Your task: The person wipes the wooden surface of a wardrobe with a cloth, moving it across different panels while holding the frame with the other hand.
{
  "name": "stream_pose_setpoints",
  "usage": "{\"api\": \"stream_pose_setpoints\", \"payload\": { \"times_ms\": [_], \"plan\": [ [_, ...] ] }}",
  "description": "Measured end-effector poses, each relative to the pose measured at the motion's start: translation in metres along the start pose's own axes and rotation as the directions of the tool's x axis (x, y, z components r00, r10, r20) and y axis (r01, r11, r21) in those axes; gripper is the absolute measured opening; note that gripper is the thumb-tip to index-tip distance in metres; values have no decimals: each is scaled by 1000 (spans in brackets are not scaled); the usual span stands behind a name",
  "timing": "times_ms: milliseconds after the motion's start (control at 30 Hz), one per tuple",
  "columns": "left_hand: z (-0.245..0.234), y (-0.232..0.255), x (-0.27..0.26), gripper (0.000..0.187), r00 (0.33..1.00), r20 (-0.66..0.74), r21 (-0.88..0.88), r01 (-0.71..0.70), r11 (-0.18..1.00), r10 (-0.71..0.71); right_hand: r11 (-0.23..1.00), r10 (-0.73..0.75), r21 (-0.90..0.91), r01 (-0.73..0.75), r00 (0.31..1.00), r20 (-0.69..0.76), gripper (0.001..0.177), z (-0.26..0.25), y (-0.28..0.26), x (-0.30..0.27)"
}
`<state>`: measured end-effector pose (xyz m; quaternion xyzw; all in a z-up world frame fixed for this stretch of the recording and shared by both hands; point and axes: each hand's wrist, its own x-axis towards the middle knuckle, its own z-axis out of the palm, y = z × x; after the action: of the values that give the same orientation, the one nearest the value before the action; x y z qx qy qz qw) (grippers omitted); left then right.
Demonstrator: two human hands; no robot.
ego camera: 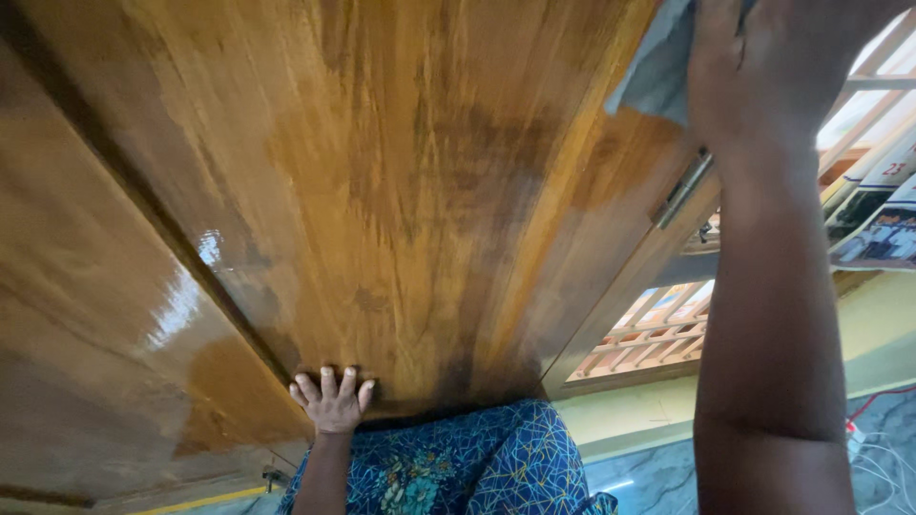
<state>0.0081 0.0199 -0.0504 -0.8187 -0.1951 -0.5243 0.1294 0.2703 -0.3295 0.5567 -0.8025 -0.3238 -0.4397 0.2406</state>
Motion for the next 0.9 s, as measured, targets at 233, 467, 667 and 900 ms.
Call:
{"api": "stream_pose_setpoints", "payload": {
  "times_ms": [233, 467, 667, 900],
  "plan": [
    [4, 0, -6, 55, 999, 43, 29, 27, 999, -28, 987, 46, -152, -53, 998, -47, 90, 54, 63, -49],
    [9, -1, -4, 59, 1000, -21, 41, -9, 999, 10, 946, 36, 323, 33, 978, -206, 99, 84, 70, -100],
    [10, -2, -9, 57, 1000, -15, 40, -3, 999, 4, 928, 132, 371, -42, 967, -220, 80, 123, 62, -164],
    [11, -4, -11, 55, 1000, -22, 30, -6, 1000, 7, 970, 150, 217, -106, 970, -194, 82, 167, 44, -244]
  ]
}}
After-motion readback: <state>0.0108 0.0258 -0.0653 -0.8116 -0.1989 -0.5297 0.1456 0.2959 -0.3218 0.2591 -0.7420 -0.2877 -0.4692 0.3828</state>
